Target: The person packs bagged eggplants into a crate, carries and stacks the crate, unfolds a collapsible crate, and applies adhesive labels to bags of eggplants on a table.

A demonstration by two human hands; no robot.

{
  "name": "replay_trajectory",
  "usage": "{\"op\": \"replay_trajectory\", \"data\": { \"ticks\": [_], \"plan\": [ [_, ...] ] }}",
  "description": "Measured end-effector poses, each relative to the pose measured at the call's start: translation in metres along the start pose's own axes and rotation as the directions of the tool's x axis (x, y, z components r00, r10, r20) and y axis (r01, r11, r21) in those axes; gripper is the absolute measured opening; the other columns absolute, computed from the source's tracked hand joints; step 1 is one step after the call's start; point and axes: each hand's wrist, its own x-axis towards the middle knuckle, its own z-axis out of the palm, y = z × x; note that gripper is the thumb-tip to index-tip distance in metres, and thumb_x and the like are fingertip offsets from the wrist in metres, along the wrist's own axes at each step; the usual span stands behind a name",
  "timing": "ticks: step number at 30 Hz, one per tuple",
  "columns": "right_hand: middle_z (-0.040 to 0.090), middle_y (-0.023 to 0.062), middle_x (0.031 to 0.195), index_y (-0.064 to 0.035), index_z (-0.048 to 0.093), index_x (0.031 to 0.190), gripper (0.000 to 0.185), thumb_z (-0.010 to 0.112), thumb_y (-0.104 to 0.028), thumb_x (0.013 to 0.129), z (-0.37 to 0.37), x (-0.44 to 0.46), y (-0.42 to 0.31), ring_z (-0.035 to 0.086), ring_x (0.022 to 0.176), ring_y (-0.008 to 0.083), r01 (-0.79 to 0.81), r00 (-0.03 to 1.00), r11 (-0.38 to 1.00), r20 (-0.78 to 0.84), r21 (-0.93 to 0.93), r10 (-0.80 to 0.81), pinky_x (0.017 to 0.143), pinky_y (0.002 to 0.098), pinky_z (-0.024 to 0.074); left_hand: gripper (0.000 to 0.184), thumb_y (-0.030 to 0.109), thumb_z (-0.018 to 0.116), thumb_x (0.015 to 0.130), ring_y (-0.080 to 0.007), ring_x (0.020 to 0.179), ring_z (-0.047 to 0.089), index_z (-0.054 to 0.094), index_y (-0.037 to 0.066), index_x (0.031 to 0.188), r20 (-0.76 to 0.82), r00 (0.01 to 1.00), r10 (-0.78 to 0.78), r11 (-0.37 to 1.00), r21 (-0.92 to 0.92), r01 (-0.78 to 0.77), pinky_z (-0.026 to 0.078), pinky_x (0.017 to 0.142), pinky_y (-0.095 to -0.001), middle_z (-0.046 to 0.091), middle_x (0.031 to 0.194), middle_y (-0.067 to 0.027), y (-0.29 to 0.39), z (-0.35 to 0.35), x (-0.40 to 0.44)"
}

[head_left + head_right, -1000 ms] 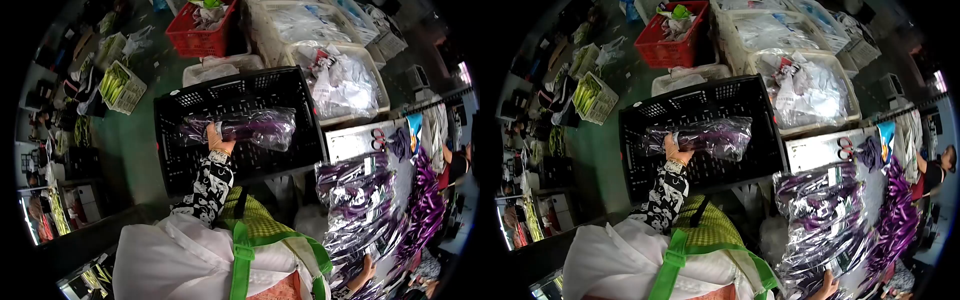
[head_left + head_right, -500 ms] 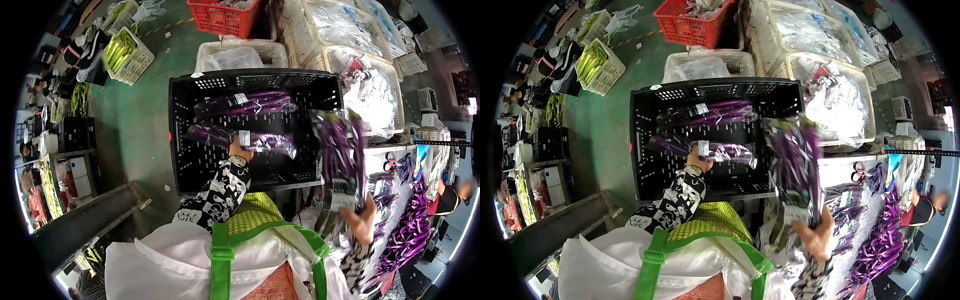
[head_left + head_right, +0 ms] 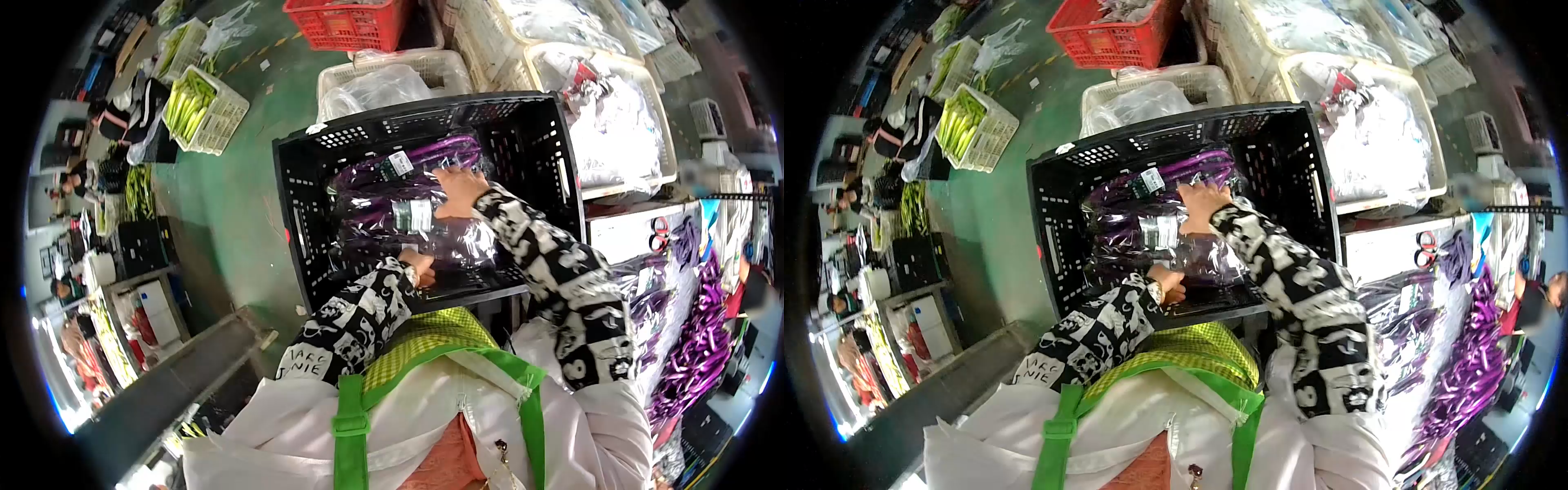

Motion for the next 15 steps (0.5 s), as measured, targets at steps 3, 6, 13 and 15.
{"op": "replay_trajectory", "data": {
  "ticks": [3, 6, 13, 15],
  "plan": [
    [0.057, 0.0238, 0.111, -0.0008, 0.048, 0.120, 0.063, 0.066, -0.041, 0.075, 0.018, 0.008, -0.007, 0.059, 0.104, 0.0351, -0.167, 0.986, 0.986, -0.010, -0.027, 0.167, 0.091, 0.0517, 0.0419, 0.012, 0.012, 0.063, 0.079, -0.0293, 0.072, 0.058, 0.059, 0.004, 0.087, -0.167, 0.587, 0.792, 0.556, 0.592, -0.583, 0.048, 0.062, -0.0432, 0.063, 0.096, -0.0143, 0.000, 0.002, -0.007],
    [0.064, 0.0209, 0.088, -0.0005, 0.055, 0.108, 0.049, 0.065, -0.037, 0.076, 0.042, -0.027, -0.004, 0.065, 0.079, 0.0362, 0.086, 0.973, 0.966, -0.229, 0.244, -0.029, 0.074, 0.0428, 0.0534, 0.049, 0.025, 0.069, 0.070, -0.0315, 0.115, 0.046, 0.054, 0.006, 0.112, -0.020, 0.113, 0.993, 0.073, 0.872, -0.484, 0.031, 0.095, -0.0521, 0.051, 0.120, -0.0125, 0.037, -0.019, -0.024],
    [0.057, 0.0171, 0.117, -0.0020, 0.053, 0.120, 0.054, 0.066, -0.034, 0.079, 0.047, -0.162, -0.047, 0.055, 0.110, 0.0312, -0.342, 0.940, 0.854, 0.136, 0.393, 0.314, 0.091, 0.0416, 0.0446, 0.084, 0.052, 0.074, 0.061, -0.0327, 0.124, 0.034, 0.046, 0.015, 0.131, 0.495, 0.306, 0.813, -0.414, 0.861, -0.294, 0.028, 0.094, -0.0615, 0.043, 0.130, -0.0093, 0.098, -0.054, -0.001],
    [0.056, 0.0161, 0.117, 0.0000, 0.049, 0.123, 0.053, 0.065, -0.029, 0.081, 0.049, -0.192, -0.049, 0.050, 0.113, 0.0308, -0.201, 0.978, 0.861, 0.038, 0.468, 0.207, 0.097, 0.0409, 0.0378, 0.087, 0.056, 0.068, 0.070, -0.0350, 0.138, 0.018, 0.035, 0.021, 0.142, 0.379, 0.289, 0.879, -0.347, 0.925, -0.157, 0.018, 0.104, -0.0637, 0.029, 0.148, -0.0042, 0.074, -0.047, 0.037]
  ]
}}
